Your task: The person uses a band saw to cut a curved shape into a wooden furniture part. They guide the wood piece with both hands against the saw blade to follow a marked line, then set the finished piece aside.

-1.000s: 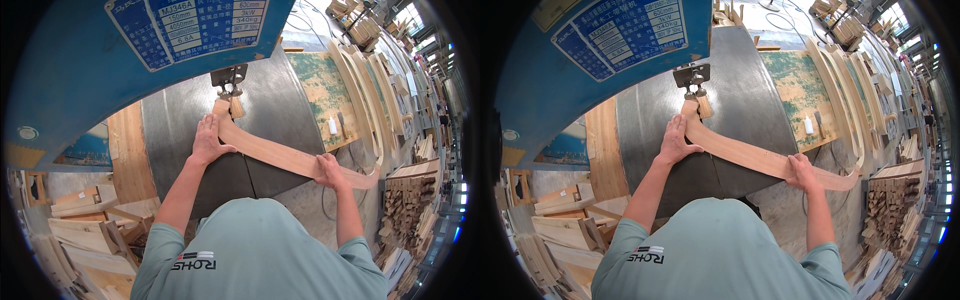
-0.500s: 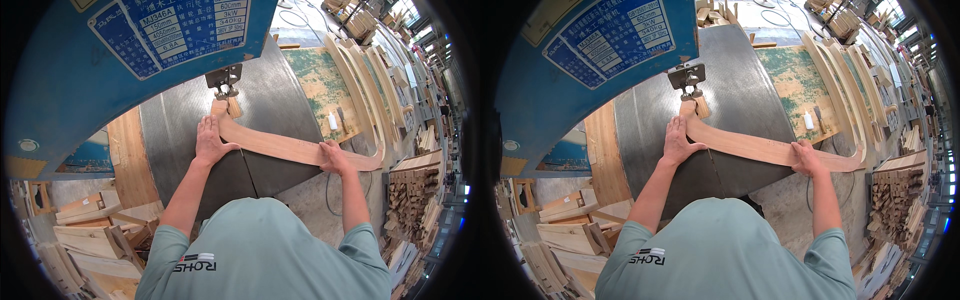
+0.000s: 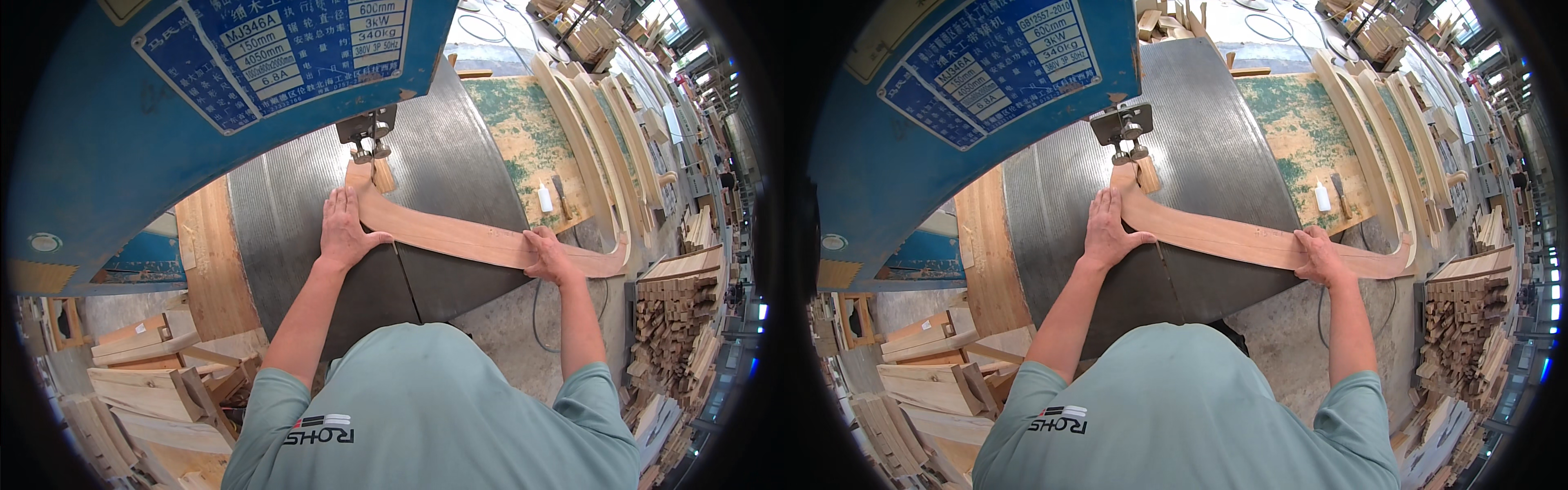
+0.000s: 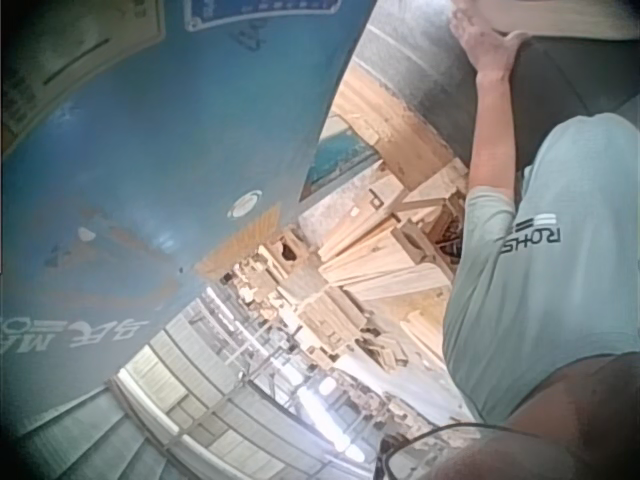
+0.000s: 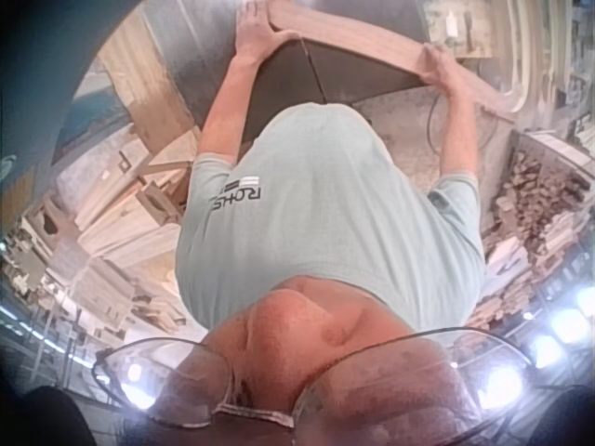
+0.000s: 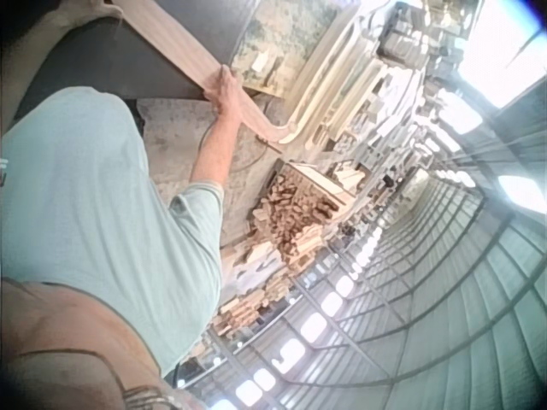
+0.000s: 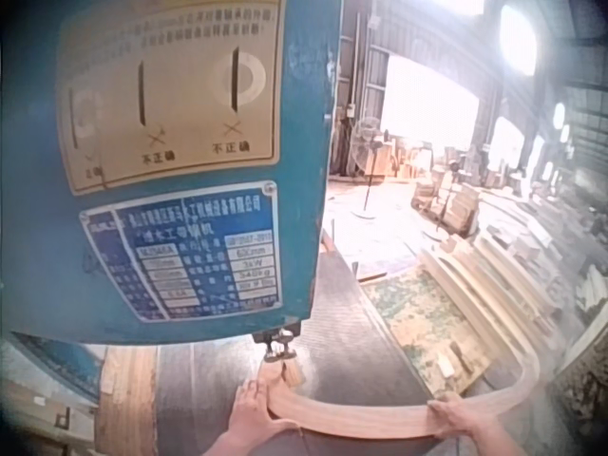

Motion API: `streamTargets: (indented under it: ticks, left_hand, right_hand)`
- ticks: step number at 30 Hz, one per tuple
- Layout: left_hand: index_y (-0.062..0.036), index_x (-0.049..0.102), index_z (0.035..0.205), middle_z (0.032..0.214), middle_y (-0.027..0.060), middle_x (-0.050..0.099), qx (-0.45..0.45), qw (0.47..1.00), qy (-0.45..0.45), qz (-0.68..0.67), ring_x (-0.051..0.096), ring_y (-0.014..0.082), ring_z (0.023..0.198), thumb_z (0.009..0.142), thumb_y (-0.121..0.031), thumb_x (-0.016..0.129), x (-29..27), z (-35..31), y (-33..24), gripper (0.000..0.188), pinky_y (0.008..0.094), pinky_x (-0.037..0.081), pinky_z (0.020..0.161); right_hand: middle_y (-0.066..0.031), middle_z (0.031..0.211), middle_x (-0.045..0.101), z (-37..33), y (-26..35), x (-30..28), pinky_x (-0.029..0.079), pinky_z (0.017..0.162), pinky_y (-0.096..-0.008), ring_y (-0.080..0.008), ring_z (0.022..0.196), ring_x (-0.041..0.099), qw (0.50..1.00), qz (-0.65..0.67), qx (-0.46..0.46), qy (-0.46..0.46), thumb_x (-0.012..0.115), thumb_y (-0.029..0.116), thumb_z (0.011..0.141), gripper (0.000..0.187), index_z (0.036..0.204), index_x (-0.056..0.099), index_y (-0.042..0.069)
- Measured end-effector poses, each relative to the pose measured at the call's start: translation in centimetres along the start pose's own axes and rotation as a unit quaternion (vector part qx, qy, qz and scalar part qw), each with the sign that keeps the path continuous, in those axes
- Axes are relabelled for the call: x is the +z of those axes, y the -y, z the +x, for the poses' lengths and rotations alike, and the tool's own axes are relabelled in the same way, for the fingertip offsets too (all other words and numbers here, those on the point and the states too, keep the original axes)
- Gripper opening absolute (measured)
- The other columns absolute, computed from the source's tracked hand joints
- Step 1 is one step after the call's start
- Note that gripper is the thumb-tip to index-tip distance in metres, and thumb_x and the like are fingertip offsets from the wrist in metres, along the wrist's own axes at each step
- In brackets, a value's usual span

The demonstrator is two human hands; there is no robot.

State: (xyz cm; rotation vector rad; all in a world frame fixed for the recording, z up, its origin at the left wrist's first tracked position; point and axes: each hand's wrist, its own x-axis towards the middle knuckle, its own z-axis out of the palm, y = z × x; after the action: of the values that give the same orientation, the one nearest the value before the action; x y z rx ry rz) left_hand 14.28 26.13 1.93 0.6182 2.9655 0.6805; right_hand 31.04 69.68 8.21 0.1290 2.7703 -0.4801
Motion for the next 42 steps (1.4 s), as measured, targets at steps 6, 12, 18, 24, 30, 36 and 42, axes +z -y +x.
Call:
streamTargets:
  ticks: [6, 12, 18, 24, 30, 36, 42]
  left_hand:
    - [0.0132, 0.033, 0.153, 0.157, 0.0300, 0.039, 0.000, 1.000, 0.004, 0.002, 0.030, 0.0395, 0.152, 0.063, -0.071, 0.084, -0.2, 0.1, -0.1, 0.133, 0.0472, 0.021, 0.128]
    - [0.0137, 0.034, 0.152, 0.157, 0.0312, 0.038, -0.007, 1.000, 0.001, -0.008, 0.029, 0.0405, 0.153, 0.063, -0.069, 0.085, -0.3, 0.0, -0.4, 0.131, 0.0482, 0.022, 0.127]
    - [0.0143, 0.035, 0.152, 0.157, 0.0317, 0.038, -0.018, 1.000, -0.001, -0.009, 0.029, 0.0410, 0.152, 0.064, -0.068, 0.085, -0.1, -0.1, -0.7, 0.130, 0.0488, 0.022, 0.127]
    - [0.0144, 0.035, 0.151, 0.157, 0.0320, 0.038, -0.014, 1.000, 0.000, -0.012, 0.029, 0.0412, 0.152, 0.064, -0.069, 0.085, 0.0, -0.1, -0.6, 0.131, 0.0491, 0.022, 0.127]
    - [0.0134, 0.037, 0.150, 0.154, 0.0299, 0.043, 0.001, 1.000, -0.015, 0.004, 0.034, 0.0408, 0.150, 0.060, -0.070, 0.086, -0.1, 0.3, -0.2, 0.132, 0.0484, 0.025, 0.126]
    - [0.0130, 0.037, 0.150, 0.154, 0.0297, 0.043, 0.010, 1.000, -0.008, 0.005, 0.033, 0.0405, 0.150, 0.060, -0.072, 0.085, -0.3, 0.6, 0.3, 0.132, 0.0483, 0.024, 0.127]
    - [0.0115, 0.038, 0.151, 0.155, 0.0281, 0.043, 0.021, 1.000, 0.006, 0.004, 0.032, 0.0389, 0.151, 0.061, -0.072, 0.084, -0.9, 0.9, 0.7, 0.131, 0.0457, 0.023, 0.127]
  right_hand:
    - [-0.0193, 0.128, 0.055, -0.3, 0.3, 0.0, 0.047, 0.108, -0.0414, -0.0391, 0.126, 0.051, 1.000, -0.004, -0.006, -0.001, 0.085, 0.007, 0.056, 0.081, 0.133, 0.058, 0.001]
    - [-0.0191, 0.128, 0.056, 0.1, 0.5, -0.5, 0.047, 0.107, -0.0417, -0.0394, 0.124, 0.053, 1.000, 0.007, 0.014, 0.013, 0.084, 0.006, 0.057, 0.080, 0.133, 0.058, 0.001]
    - [-0.0177, 0.126, 0.056, 0.8, -0.7, -0.4, 0.048, 0.107, -0.0408, -0.0383, 0.123, 0.053, 1.000, -0.008, -0.008, -0.001, 0.084, 0.004, 0.057, 0.084, 0.136, 0.057, 0.001]
    - [-0.0169, 0.128, 0.054, 0.9, -1.4, 0.1, 0.048, 0.107, -0.0386, -0.0357, 0.121, 0.054, 1.000, -0.008, -0.010, 0.008, 0.087, 0.004, 0.055, 0.089, 0.138, 0.056, 0.000]
    - [-0.0195, 0.128, 0.054, 0.4, -0.3, 0.0, 0.046, 0.108, -0.0408, -0.0396, 0.125, 0.051, 1.000, 0.019, -0.004, 0.005, 0.083, 0.004, 0.056, 0.083, 0.135, 0.057, 0.000]
    - [-0.0198, 0.129, 0.054, -0.1, 0.4, 0.3, 0.047, 0.108, -0.0407, -0.0398, 0.124, 0.051, 1.000, 0.001, -0.008, -0.010, 0.082, 0.005, 0.056, 0.082, 0.135, 0.057, 0.000]
    - [-0.0191, 0.126, 0.055, -0.8, 1.8, 0.3, 0.048, 0.106, -0.0413, -0.0391, 0.123, 0.052, 1.000, -0.004, 0.001, -0.011, 0.083, 0.005, 0.057, 0.080, 0.133, 0.059, 0.000]
